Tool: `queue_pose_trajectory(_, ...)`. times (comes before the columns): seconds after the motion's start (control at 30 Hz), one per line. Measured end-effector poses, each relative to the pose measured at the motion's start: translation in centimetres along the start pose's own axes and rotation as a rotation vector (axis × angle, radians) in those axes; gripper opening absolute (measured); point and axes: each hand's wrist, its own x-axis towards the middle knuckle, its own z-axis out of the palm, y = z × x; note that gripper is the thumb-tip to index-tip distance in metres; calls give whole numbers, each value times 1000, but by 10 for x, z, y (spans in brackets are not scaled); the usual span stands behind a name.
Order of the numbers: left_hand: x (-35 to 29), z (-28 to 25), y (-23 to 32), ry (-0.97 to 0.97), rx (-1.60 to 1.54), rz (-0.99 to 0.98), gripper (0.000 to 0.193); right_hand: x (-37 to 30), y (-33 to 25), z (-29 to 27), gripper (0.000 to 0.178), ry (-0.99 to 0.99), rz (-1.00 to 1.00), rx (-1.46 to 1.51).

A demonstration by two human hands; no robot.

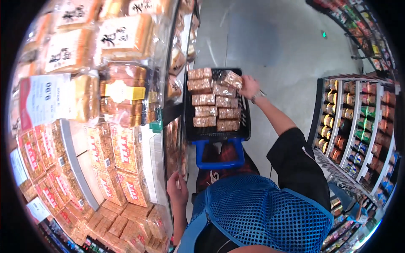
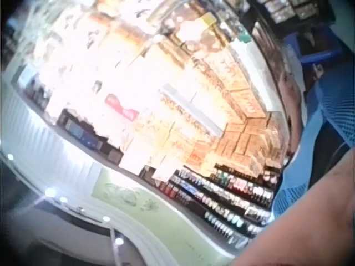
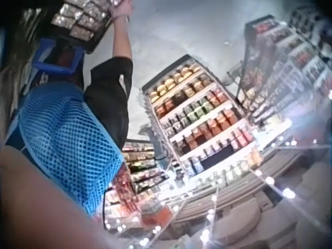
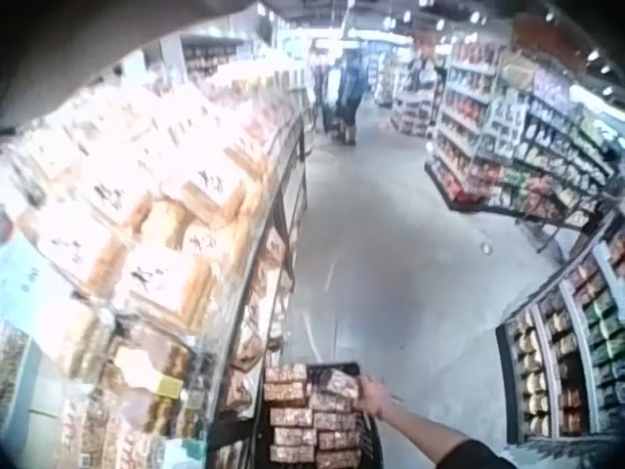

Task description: Picking packaged food from a shelf, scanning them with a handheld scanner, and placing them into a shopping basket.

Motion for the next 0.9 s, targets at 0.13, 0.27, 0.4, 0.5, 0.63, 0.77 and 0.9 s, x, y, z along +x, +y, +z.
queue_pose_trajectory(0.13, 27, 2, 14, -118, -207, 167, 28, -93, 8, -114, 51, 231, 78, 639)
queue_pose_trajectory(0.27, 53, 3, 56, -233, -580, 253, 46, -211, -6, -211, 52, 111, 210, 1154)
queue_pose_trajectory(0.4, 72, 10, 90, -348, -924, 204, 52, -297, -61, -208, 57, 140, 26, 1402)
queue_pose_trajectory(0.5, 57, -20, 110, -501, -1029, 150, 51, -340, -121, -187, 59, 84, -66, 1765)
queue_pose_trajectory(0.63, 40, -64, 84, -475, -1062, 162, 55, -348, -154, -160, 63, -41, -93, 1757)
queue_pose_trajectory(0.77, 21, -100, 64, -352, -1217, 316, 64, -343, -206, -167, 66, -127, -198, 1671)
queue_pose_trajectory(0.9, -7, -135, 43, -168, -1311, 380, 70, -323, -227, -169, 56, -205, -243, 1580)
